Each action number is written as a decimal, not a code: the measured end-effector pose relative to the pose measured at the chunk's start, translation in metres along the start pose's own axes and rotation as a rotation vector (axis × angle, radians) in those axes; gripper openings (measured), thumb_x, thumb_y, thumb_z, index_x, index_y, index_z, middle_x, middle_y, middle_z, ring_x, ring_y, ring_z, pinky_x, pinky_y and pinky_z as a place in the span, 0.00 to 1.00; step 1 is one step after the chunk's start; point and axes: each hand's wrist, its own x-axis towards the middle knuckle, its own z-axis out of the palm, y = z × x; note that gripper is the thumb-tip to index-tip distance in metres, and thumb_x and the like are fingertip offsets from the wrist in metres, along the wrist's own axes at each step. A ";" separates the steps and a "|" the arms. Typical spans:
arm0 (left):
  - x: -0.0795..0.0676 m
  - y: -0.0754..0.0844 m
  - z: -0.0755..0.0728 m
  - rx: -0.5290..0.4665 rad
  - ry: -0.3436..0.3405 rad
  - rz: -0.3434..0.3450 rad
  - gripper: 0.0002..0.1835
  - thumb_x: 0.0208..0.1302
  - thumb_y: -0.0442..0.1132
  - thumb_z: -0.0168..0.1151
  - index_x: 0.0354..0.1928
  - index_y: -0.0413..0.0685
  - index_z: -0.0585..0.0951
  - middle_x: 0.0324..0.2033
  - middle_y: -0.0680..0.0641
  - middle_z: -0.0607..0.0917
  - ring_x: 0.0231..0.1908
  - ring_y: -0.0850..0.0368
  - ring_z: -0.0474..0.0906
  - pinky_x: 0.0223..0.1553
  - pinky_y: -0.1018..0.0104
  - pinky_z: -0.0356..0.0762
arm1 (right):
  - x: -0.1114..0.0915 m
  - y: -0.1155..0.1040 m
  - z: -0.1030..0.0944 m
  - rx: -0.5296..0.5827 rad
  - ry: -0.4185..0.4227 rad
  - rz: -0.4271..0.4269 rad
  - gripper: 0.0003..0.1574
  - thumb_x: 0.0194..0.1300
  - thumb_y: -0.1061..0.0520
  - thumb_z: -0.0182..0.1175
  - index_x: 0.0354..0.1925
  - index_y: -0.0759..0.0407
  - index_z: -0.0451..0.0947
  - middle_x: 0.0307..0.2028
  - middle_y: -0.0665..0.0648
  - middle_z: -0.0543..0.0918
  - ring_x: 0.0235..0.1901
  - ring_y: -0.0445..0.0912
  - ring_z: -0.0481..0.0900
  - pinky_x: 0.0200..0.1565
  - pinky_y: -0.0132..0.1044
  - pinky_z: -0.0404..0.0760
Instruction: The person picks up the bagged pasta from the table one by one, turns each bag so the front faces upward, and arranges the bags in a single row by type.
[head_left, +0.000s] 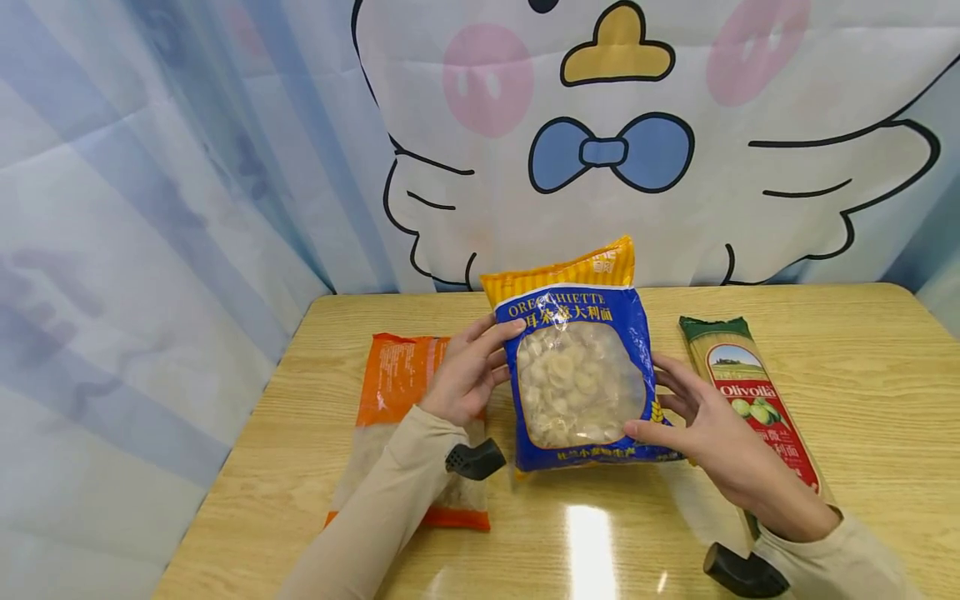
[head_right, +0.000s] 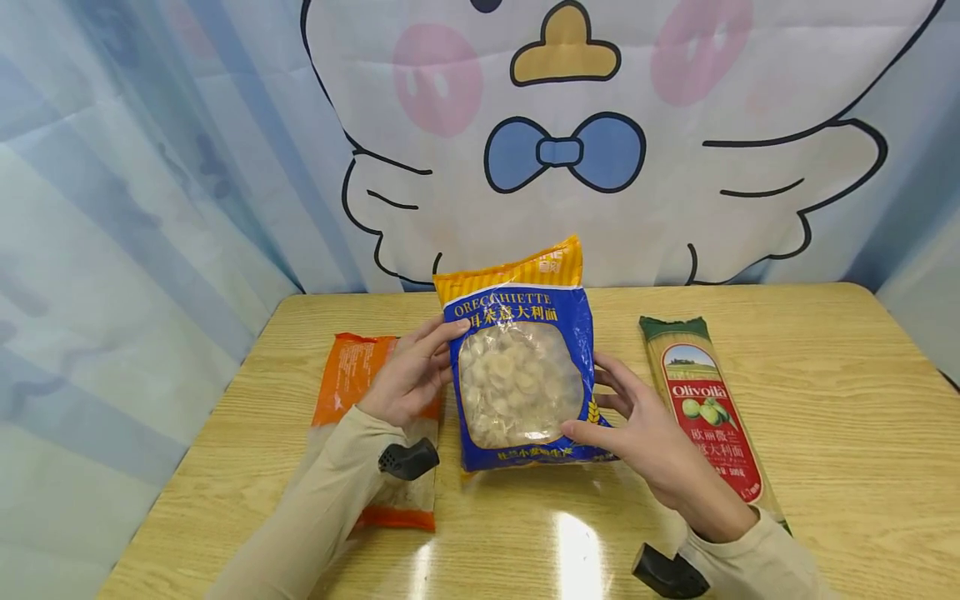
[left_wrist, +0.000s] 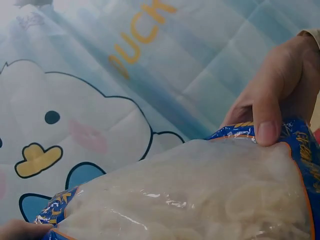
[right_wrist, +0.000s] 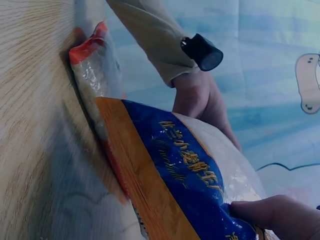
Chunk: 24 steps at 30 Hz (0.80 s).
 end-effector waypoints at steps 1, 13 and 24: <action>0.000 0.000 0.000 0.004 0.006 0.005 0.28 0.64 0.39 0.67 0.66 0.50 0.72 0.49 0.43 0.84 0.39 0.55 0.84 0.37 0.65 0.85 | 0.000 0.000 0.000 -0.001 0.002 -0.001 0.57 0.65 0.57 0.68 0.79 0.54 0.44 0.73 0.62 0.59 0.70 0.61 0.58 0.49 0.26 0.79; 0.002 0.001 -0.009 0.067 0.093 0.042 0.32 0.57 0.37 0.73 0.64 0.50 0.74 0.45 0.41 0.88 0.36 0.55 0.87 0.35 0.63 0.87 | -0.001 0.009 0.003 -0.015 -0.006 0.019 0.55 0.64 0.57 0.68 0.78 0.56 0.46 0.69 0.69 0.65 0.64 0.58 0.71 0.49 0.34 0.82; 0.003 0.001 -0.014 0.166 0.129 0.032 0.31 0.55 0.38 0.76 0.62 0.51 0.76 0.40 0.41 0.89 0.29 0.56 0.87 0.28 0.66 0.86 | -0.002 0.016 0.005 0.024 -0.038 0.058 0.54 0.64 0.58 0.68 0.77 0.58 0.47 0.67 0.72 0.66 0.57 0.55 0.77 0.47 0.37 0.84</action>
